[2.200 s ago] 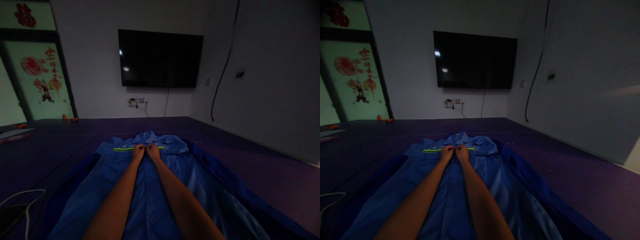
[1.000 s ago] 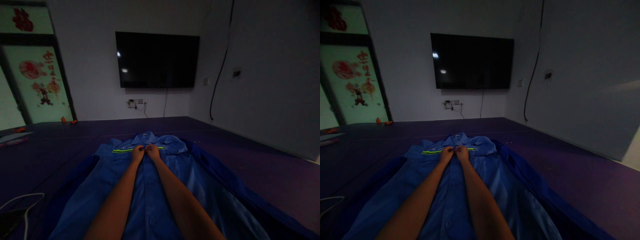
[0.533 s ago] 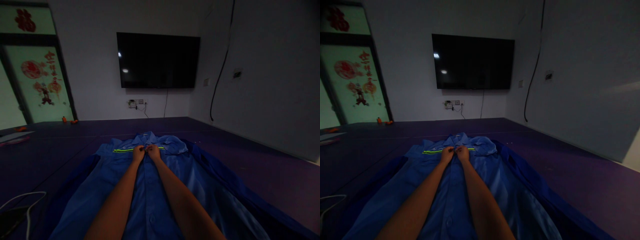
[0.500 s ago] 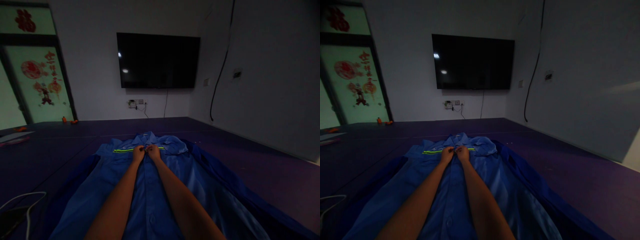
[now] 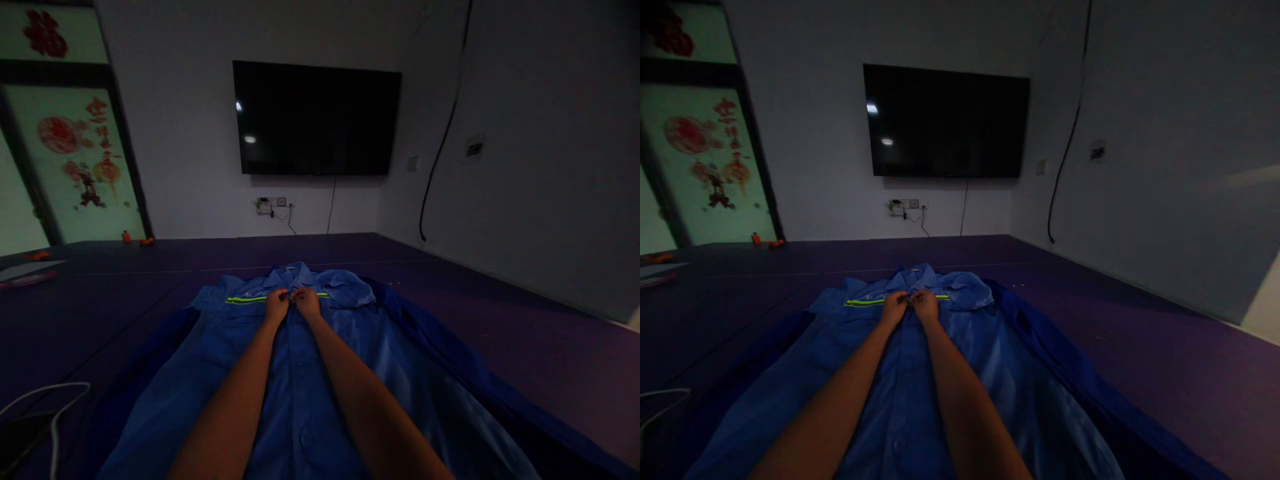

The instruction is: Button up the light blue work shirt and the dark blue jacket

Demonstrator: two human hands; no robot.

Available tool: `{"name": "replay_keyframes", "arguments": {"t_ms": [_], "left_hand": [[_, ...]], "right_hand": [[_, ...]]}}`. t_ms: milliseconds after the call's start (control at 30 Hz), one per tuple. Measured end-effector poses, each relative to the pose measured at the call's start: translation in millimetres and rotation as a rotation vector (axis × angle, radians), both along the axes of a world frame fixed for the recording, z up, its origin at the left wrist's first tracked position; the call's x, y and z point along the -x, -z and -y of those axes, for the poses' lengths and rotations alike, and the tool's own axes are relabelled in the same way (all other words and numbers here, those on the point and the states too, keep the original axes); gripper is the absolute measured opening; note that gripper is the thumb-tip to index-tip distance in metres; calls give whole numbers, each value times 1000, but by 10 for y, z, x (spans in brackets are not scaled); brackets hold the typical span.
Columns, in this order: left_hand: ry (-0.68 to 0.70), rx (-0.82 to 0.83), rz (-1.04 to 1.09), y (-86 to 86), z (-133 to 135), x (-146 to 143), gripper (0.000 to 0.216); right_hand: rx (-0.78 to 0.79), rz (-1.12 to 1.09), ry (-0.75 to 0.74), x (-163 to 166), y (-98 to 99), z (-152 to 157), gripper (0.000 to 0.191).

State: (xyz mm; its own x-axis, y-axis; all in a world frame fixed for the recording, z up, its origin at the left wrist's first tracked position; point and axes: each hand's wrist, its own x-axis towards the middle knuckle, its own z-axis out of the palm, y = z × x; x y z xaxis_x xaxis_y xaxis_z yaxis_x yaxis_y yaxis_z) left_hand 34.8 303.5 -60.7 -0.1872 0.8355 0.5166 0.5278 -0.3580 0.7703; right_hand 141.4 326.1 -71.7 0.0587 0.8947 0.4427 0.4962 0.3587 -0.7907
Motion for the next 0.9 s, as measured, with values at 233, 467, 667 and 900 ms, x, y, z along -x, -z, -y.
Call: {"name": "replay_keyframes", "arguments": {"t_ms": [233,467,667,900], "left_hand": [[20,-5,1,-16,28,-1,29],[66,1,17,-18,33,-4,33],[74,5,17,-22,43,3,34],[83,10,14,-25,35,9,34]], "right_hand": [[17,-11,1,-1,11,-7,14],[32,8,-3,0,14,-15,14],[38,22,-2,-6,8,-14,12],[37,5,-9,-4,-5,21,12]]}}
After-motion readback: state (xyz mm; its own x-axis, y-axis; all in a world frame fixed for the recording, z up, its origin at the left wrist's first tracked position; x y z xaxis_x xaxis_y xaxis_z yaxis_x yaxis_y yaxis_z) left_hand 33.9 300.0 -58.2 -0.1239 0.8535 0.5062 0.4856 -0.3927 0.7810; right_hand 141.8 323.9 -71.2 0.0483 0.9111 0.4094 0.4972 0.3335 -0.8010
